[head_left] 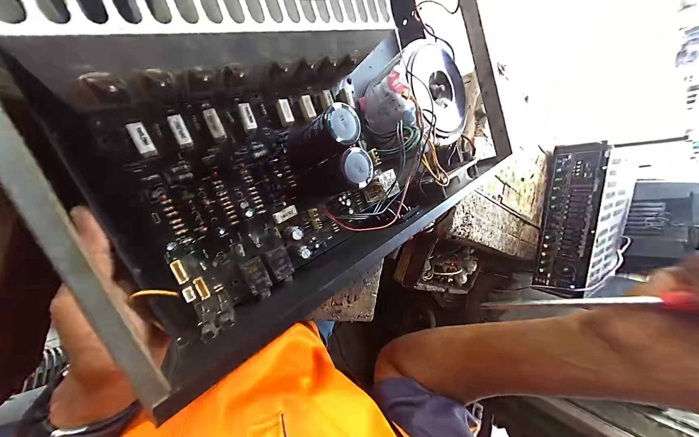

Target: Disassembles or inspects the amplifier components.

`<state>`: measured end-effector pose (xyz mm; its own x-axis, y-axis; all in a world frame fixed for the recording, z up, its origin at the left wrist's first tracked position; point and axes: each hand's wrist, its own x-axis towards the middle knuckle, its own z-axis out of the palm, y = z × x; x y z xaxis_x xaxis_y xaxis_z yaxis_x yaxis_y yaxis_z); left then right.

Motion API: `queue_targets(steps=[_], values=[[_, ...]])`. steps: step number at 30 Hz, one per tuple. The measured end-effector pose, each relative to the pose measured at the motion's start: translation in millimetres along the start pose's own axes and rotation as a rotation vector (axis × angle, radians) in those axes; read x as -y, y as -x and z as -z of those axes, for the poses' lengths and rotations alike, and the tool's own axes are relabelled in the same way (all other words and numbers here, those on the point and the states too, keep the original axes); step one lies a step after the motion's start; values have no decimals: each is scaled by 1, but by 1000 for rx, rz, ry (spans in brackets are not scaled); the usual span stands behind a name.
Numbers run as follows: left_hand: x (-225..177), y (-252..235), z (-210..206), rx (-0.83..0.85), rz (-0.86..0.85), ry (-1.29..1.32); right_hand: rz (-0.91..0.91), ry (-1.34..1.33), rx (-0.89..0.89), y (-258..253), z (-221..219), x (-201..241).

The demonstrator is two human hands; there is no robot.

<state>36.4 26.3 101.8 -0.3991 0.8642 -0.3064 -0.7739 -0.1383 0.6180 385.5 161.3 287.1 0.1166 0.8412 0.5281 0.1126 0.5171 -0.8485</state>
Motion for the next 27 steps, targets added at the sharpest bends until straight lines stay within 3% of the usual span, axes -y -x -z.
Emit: queue_targets(steps=[4,8,12,14,18,23,25,27], values=[[18,-7,34,-59,-253,-291,-114,386,227,17,-25,-54],[3,-3,-21,-401,-233,-442,-162,473,212,39,-51,-93],[1,0,2,-351,-196,-355,-122,228,170,39,-57,-112],[-4,-1,-9,-370,-188,-321,-108,156,169,38,-56,-117],[-7,-9,-5,-294,-222,-325,-56,129,150,35,-57,-125],[-5,-32,-25,-332,-278,-527,48,161,186,21,-58,-142],[-5,-41,-40,-306,-228,-368,42,179,182,11,-62,-151],[-5,-46,-47,-112,-148,-191,13,164,175,2,-69,-155]])
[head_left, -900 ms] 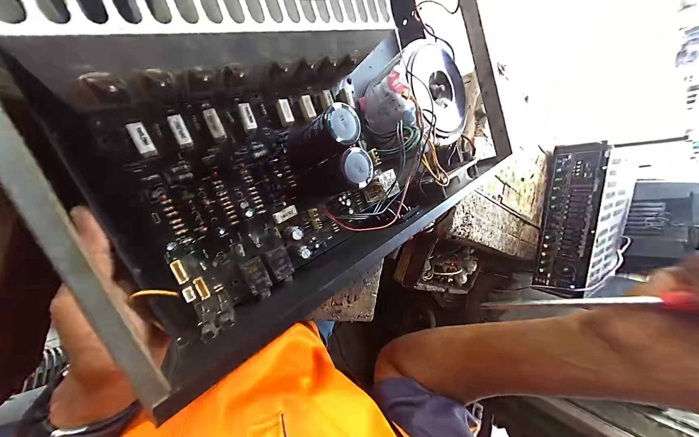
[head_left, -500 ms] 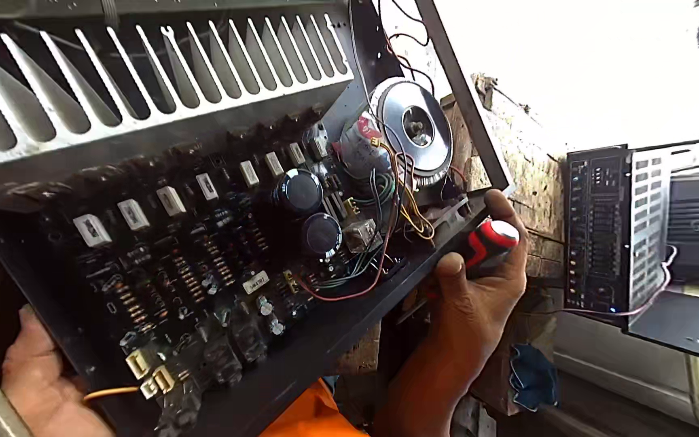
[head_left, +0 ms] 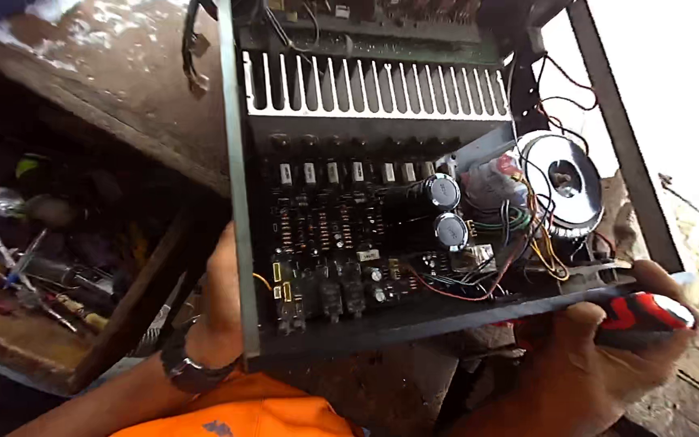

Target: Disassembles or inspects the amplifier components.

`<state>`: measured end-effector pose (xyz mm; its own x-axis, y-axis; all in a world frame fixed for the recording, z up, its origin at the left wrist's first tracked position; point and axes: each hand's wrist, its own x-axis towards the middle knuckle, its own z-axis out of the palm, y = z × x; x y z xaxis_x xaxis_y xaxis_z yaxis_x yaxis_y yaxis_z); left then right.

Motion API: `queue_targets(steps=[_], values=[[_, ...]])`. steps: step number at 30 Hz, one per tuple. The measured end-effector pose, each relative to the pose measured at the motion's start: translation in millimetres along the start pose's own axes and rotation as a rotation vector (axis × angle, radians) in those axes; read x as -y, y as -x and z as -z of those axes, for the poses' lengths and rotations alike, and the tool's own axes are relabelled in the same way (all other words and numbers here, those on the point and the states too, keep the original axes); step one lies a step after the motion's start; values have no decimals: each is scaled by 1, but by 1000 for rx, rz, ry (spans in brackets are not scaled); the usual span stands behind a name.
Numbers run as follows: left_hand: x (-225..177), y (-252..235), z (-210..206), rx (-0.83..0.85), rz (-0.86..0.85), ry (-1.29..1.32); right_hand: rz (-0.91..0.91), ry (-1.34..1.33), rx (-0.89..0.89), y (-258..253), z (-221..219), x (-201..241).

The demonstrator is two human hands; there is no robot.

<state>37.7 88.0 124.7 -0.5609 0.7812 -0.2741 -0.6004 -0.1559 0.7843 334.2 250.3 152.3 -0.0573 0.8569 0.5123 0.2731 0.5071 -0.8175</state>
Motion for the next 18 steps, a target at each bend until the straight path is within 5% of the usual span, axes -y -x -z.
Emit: queue_targets(steps=[9,18], values=[[-20,-2,6,65,301,102,-26,-45,41,-4,-3,4],[-22,1,12,34,321,123,-58,-61,34,-6,-1,3]])
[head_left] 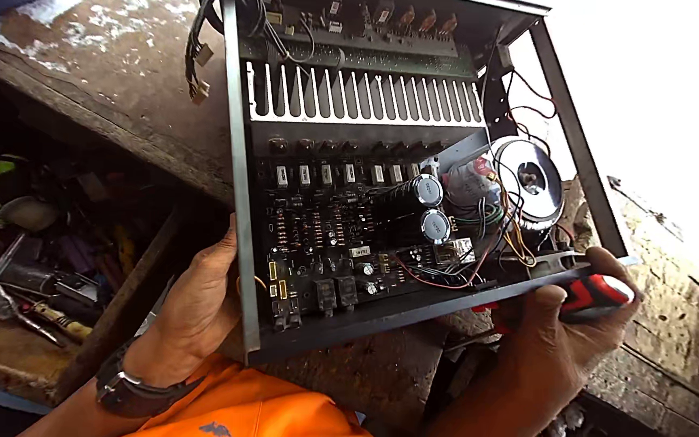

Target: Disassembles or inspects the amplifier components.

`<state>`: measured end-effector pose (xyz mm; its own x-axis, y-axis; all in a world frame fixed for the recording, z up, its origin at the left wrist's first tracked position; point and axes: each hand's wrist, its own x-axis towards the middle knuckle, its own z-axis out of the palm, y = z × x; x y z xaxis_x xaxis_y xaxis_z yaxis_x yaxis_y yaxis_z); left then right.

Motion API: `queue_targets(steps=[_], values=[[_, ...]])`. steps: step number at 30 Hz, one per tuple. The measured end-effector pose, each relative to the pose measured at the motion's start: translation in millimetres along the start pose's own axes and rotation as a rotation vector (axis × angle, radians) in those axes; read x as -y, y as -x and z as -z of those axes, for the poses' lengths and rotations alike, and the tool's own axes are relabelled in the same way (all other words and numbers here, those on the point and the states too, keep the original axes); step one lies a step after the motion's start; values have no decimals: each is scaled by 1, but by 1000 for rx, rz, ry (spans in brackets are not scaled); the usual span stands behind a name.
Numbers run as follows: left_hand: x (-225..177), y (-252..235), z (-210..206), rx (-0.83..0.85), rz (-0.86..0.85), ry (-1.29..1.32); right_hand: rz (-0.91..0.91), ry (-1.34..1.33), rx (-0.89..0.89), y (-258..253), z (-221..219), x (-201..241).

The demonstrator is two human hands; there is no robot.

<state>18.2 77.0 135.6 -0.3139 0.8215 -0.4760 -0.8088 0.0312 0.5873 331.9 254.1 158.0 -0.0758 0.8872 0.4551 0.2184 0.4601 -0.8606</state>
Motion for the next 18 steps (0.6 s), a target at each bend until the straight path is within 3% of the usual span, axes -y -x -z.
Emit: queue_targets(steps=[4,8,12,18], values=[[-4,12,12,-17,50,-9,-41,-7,-32,2,1,0],[-10,21,20,78,103,-61,-78,-3,-23,3,3,2],[-11,17,11,4,80,-34,-127,32,7,-2,2,6],[-14,-9,-3,-36,39,-215,-223,157,84,-29,2,5]])
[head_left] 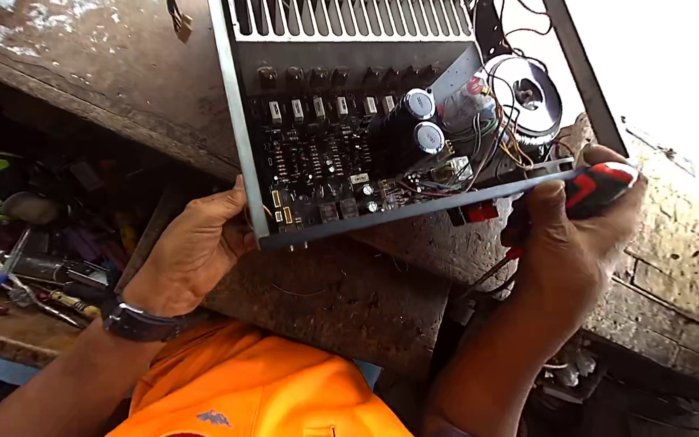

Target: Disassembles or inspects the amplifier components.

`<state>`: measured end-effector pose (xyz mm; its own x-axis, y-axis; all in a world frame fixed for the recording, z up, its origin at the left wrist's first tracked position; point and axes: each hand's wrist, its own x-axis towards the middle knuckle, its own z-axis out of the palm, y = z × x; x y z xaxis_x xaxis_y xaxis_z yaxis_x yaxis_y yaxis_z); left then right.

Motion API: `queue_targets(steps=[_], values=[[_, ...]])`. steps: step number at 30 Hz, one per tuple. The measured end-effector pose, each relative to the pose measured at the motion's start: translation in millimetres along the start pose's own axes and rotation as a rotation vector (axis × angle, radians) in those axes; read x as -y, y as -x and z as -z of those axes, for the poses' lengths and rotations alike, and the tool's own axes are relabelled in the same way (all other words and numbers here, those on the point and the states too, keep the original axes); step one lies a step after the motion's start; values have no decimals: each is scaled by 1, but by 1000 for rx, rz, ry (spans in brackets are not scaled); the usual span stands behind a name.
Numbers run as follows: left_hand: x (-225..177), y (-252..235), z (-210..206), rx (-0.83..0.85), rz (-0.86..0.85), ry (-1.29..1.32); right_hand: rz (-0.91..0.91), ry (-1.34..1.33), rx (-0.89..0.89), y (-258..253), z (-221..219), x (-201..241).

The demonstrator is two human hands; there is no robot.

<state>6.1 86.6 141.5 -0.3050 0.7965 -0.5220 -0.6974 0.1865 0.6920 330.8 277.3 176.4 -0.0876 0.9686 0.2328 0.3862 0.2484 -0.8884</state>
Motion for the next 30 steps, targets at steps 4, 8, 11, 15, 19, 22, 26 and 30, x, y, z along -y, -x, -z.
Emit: queue_targets(steps=[4,8,11,15,19,22,26,30], values=[[2,-3,-4,-62,-74,-207,-5,-50,26,-4,1,0],[5,0,-4,-94,-111,-241,-20,-60,-22,3,-2,-6],[9,1,-4,-115,-145,-174,-26,-51,-42,3,-4,-7],[13,10,3,-60,-189,-114,43,-94,-50,-9,-6,-15],[18,22,18,-52,-407,-346,49,-110,-41,-9,-7,-14],[27,28,27,9,-643,-466,50,-114,-40,-7,-8,-12],[38,16,23,72,-770,-453,40,-100,-33,-5,-9,-11],[42,-2,22,76,-844,-403,44,-52,-34,-4,-7,-11]])
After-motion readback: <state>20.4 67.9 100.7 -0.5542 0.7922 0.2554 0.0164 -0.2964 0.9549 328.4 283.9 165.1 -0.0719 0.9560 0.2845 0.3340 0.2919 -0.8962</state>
